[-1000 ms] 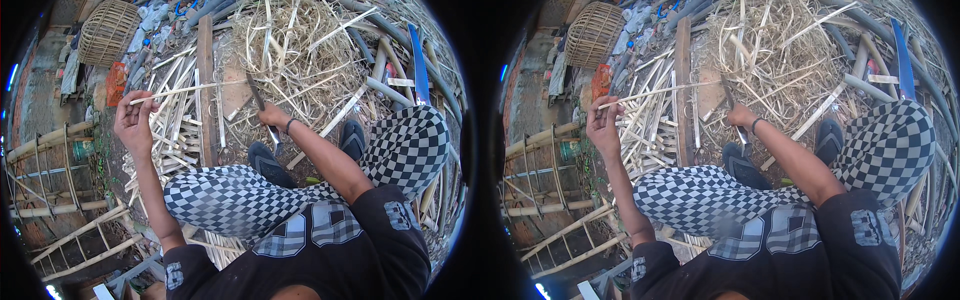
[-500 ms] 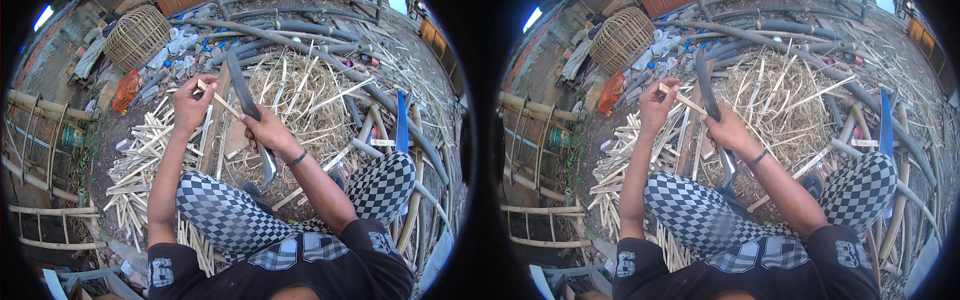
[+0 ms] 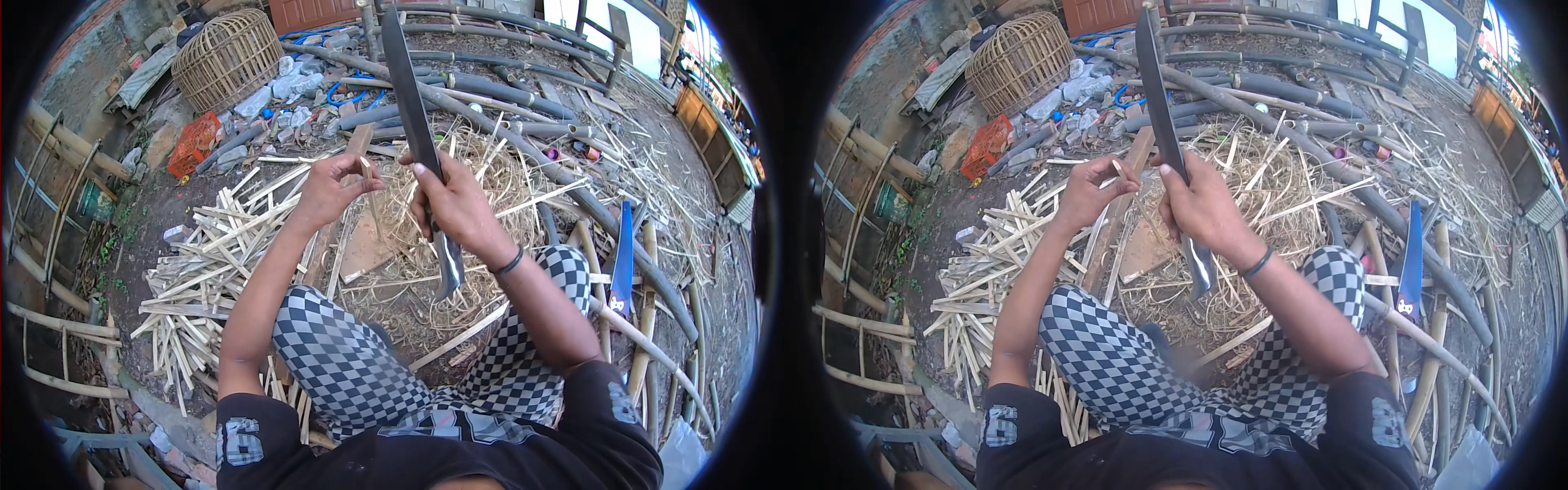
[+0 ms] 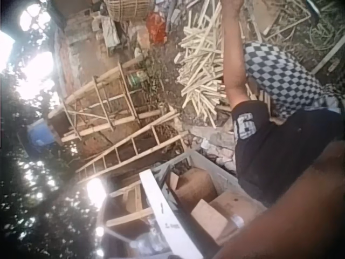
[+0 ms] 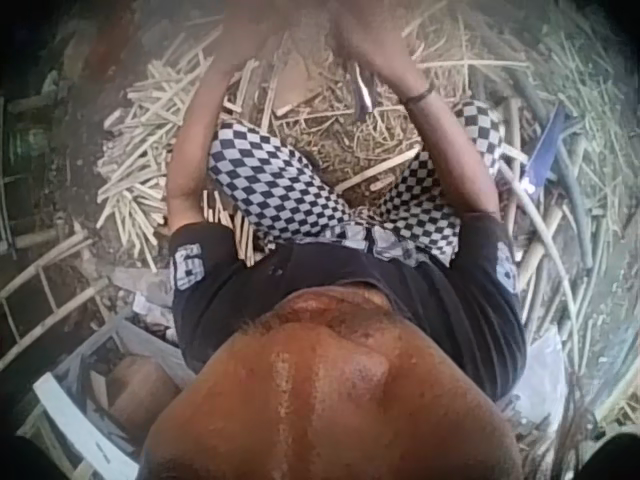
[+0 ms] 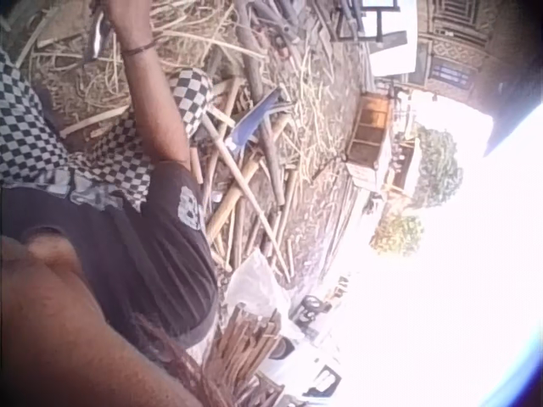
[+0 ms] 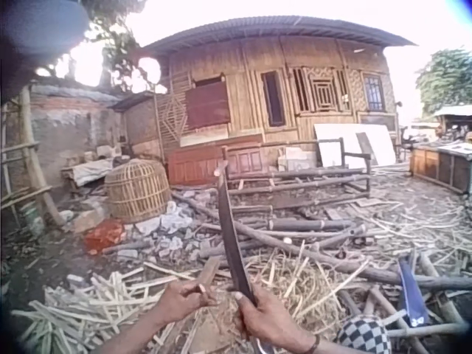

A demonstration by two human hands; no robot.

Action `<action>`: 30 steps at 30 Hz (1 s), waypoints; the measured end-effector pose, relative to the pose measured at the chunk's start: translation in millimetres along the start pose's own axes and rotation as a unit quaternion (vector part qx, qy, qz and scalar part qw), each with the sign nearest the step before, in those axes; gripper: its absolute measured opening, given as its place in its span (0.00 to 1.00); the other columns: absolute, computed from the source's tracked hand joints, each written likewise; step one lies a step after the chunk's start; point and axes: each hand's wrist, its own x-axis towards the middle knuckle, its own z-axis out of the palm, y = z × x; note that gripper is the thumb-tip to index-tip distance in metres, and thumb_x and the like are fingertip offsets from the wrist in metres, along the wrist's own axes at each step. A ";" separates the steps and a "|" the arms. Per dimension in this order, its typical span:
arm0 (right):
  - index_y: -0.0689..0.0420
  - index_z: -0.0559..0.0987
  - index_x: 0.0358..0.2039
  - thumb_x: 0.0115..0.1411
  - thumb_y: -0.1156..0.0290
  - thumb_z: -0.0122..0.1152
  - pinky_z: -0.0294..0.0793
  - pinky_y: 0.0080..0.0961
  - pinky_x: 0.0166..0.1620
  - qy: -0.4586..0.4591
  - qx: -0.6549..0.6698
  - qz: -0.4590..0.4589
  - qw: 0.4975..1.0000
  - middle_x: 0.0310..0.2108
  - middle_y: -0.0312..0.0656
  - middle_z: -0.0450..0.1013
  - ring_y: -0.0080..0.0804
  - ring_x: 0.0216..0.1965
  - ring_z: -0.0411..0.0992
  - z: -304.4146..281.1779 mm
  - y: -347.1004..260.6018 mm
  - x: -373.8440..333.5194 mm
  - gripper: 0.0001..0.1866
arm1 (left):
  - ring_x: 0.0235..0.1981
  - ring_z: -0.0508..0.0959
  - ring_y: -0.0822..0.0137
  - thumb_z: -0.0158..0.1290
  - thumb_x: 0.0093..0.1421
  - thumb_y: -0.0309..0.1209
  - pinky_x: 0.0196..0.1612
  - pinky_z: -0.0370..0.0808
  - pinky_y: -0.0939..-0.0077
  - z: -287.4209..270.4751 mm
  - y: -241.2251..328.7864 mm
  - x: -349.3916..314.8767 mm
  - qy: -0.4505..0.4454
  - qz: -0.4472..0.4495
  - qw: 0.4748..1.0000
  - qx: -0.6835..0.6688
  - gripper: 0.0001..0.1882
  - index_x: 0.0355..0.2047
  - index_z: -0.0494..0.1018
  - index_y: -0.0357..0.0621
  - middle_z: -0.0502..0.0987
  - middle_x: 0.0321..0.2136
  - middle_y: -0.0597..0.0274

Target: The person shaves thin strips of wood using a machete while sitting on the ground amidst bamboo debris.

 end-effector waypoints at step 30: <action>0.60 0.75 0.45 0.66 0.64 0.60 0.66 0.19 0.15 0.036 0.090 -0.025 0.995 0.18 0.32 0.68 0.19 0.14 0.67 5.6 37.4 46.7 0.13 | 0.40 0.83 0.69 0.64 0.56 0.24 0.47 0.80 0.75 12.1 5.6 30.0 0.017 -0.122 0.992 -0.004 0.15 0.44 0.79 0.33 0.84 0.38 0.56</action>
